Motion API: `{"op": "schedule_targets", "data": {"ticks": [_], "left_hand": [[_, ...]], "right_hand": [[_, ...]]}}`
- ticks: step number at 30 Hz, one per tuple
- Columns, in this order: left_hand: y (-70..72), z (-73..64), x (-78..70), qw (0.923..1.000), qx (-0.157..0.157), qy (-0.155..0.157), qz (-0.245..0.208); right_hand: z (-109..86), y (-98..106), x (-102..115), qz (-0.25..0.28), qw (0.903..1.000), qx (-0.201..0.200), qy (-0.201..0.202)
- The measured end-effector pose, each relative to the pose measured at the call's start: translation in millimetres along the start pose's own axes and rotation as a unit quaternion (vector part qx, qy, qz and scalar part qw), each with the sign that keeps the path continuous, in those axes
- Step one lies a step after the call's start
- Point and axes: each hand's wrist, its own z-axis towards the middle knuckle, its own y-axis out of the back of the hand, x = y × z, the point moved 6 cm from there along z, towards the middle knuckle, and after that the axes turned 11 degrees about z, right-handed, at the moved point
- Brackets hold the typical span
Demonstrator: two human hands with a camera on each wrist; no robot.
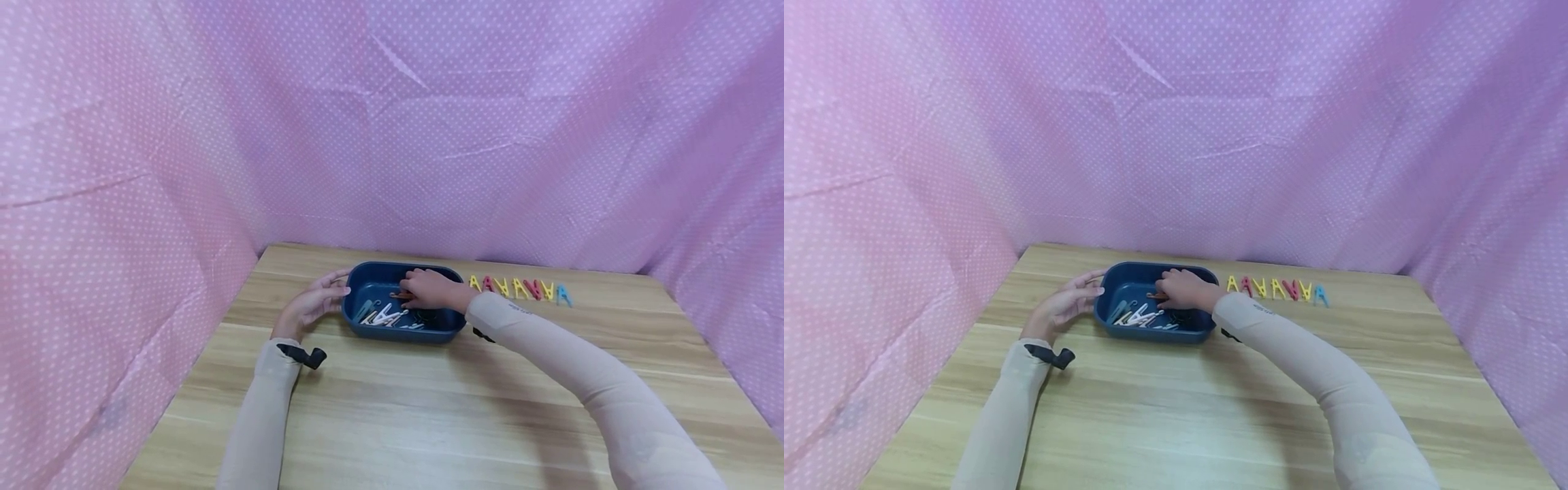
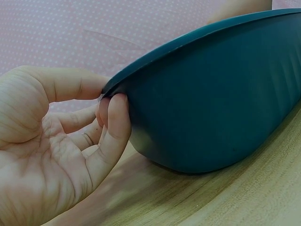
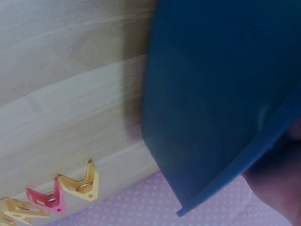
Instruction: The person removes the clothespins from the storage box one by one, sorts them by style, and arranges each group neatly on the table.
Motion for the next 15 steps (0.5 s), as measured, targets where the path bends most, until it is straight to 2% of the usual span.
{"op": "schedule_targets", "data": {"ticks": [10,15], "left_hand": [[-0.4,-2.0,-0.8,0.9999,-0.004,0.007,0.007],[0.1,-1.6,-0.8,0.9999,-0.004,0.007,0.008]], "right_hand": [[-4.2,5,1,0.029,0.9993,-0.02,0.01],[-14.3,16,2,0.077,0.9953,-0.054,0.023]]}}
